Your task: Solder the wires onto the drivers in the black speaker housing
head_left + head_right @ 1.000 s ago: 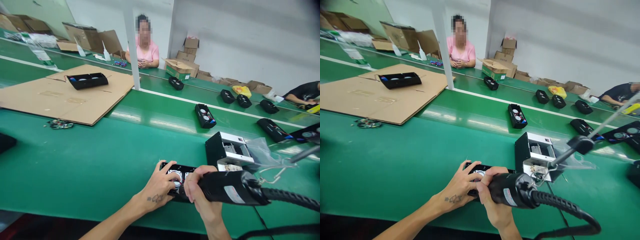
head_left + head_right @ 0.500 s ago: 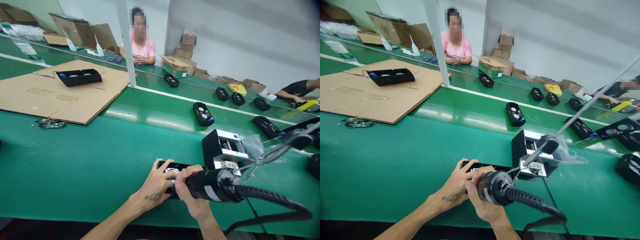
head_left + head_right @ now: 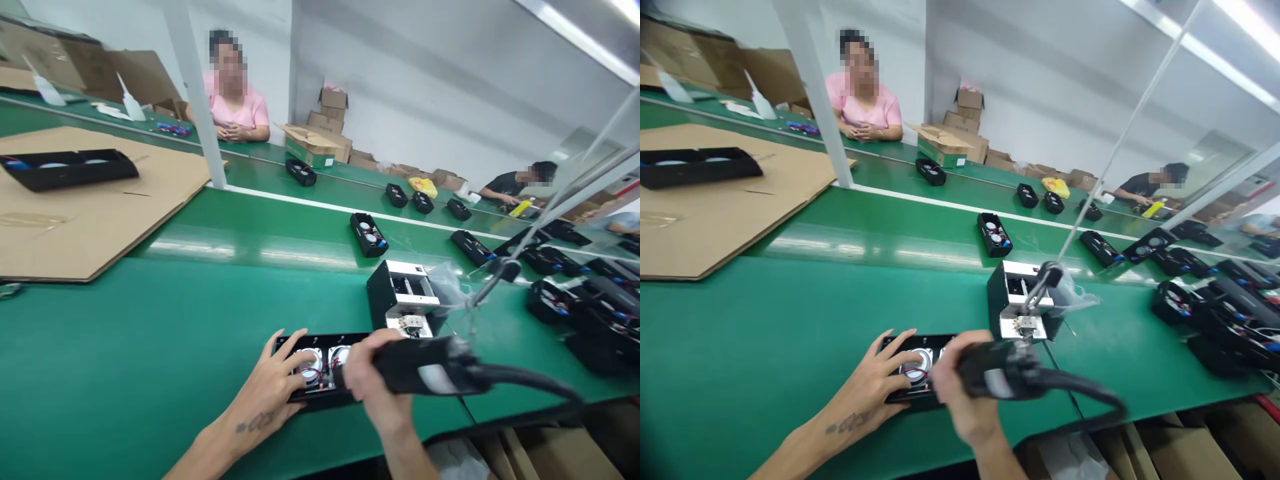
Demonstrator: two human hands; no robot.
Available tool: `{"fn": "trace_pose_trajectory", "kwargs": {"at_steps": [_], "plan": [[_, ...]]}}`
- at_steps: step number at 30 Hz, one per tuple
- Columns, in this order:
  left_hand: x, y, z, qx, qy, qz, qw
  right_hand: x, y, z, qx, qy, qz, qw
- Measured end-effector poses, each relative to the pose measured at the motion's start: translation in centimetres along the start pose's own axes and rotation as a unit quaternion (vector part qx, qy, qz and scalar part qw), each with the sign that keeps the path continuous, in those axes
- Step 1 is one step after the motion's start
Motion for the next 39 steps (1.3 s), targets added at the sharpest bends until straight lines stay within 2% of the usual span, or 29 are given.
{"fn": "trace_pose_trajectory", "kwargs": {"at_steps": [2, 4, 5, 7, 10, 13, 16, 20, 26, 31, 39], "plan": [[0.4, 1.1, 0.0, -0.014, -0.005, -0.004, 1.000, -1.6, 5.6, 2.8, -0.056, 0.056, -0.093, 0.992], [0.5, 2.2, -0.5, -0.033, -0.015, -0.002, 0.999, -2.9, 11.5, 4.8, -0.016, 0.095, -0.226, 0.969], [0.4, 2.7, -0.9, -0.043, -0.022, -0.005, 0.999, -3.6, 13.7, 5.2, 0.012, 0.101, -0.268, 0.958], [-0.4, 3.3, -1.6, -0.055, -0.021, 0.000, 0.998, -5.1, 16.7, 4.9, 0.050, 0.095, -0.309, 0.945], [-2.5, 2.8, -2.6, -0.045, 0.002, 0.015, 0.999, -7.1, 18.1, 3.1, 0.066, 0.071, -0.295, 0.951], [-4.5, 1.1, -3.5, -0.030, 0.006, 0.045, 0.999, -7.9, 17.7, 1.9, 0.077, 0.047, -0.261, 0.961], [-5.3, -0.5, -3.7, -0.045, 0.017, 0.075, 0.996, -7.5, 16.4, 1.7, 0.068, 0.004, -0.203, 0.977], [-5.0, -2.2, -3.7, -0.077, 0.012, 0.112, 0.991, -4.7, 13.2, 2.2, -0.018, -0.029, -0.109, 0.993], [-4.5, -3.1, -3.5, -0.077, 0.012, 0.123, 0.989, -0.7, 7.4, 2.2, -0.093, -0.009, -0.011, 0.996], [-4.5, -3.1, -3.4, -0.079, 0.018, 0.128, 0.988, -0.3, 4.9, 0.4, -0.120, -0.011, 0.027, 0.992], [-4.6, -2.9, -3.4, -0.080, 0.019, 0.124, 0.989, -0.4, 4.0, -0.7, -0.139, -0.029, 0.034, 0.989]]}}
Point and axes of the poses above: each hand's wrist, its own x-axis away from the middle knuckle, its own y-axis out of the back of the hand, z = x × y, the point moved 10 cm from there along -x, towards the middle knuckle, and after that the axes turned 14 degrees about -y, right-handed, at the moved point
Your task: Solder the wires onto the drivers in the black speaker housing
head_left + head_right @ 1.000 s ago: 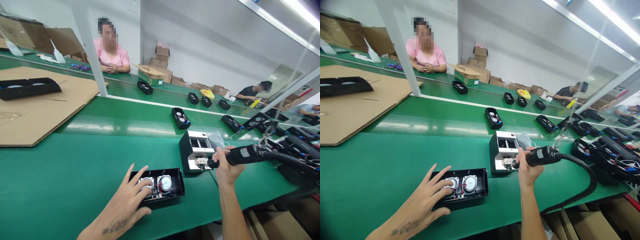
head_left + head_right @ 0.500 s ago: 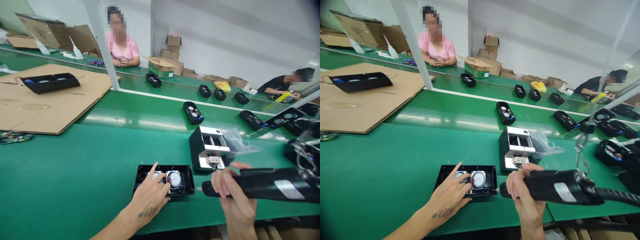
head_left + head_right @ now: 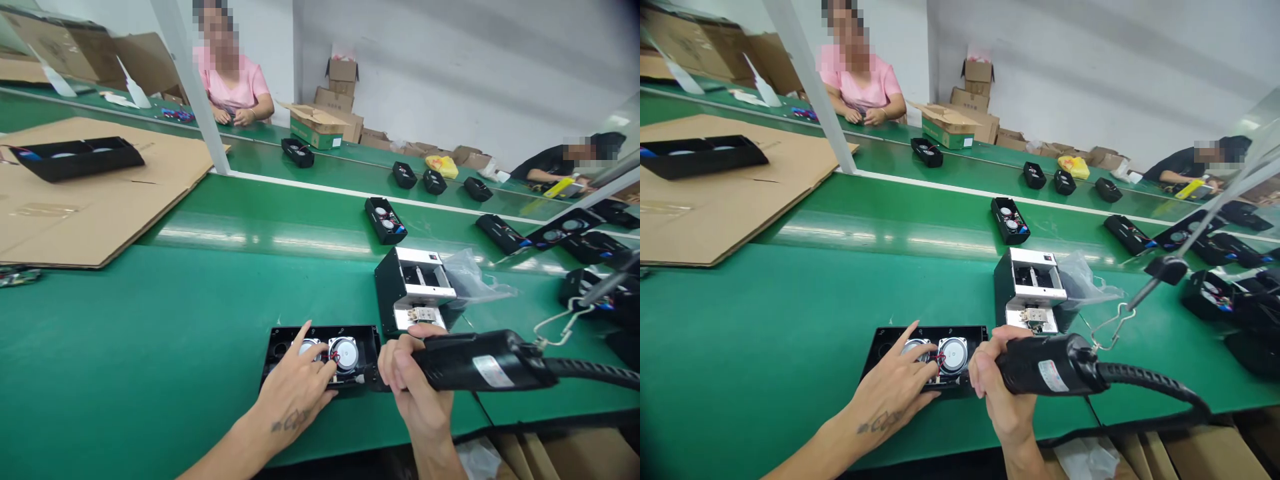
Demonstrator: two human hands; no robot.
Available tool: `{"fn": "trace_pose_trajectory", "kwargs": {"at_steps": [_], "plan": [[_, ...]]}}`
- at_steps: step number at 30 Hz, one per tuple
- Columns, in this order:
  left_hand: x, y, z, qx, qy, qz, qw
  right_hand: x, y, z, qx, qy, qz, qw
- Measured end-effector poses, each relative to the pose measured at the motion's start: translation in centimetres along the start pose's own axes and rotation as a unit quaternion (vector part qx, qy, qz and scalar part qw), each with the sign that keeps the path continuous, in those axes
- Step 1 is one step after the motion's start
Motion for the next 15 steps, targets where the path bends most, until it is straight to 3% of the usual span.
{"fn": "trace_pose_trajectory", "kwargs": {"at_steps": [15], "plan": [[-0.1, -0.1, 0.1, 0.020, 0.012, -0.001, 1.000, 0.6, -0.1, -2.5, 0.058, -0.025, 0.011, 0.998]]}}
Point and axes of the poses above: each hand's wrist, its own x-axis away from the middle knuckle, its own y-axis out of the back of the hand, z = x × y, the point moved 10 cm from there along -x, towards the middle knuckle, and after that the axes turned 14 degrees about -y, right-handed, at the moved point
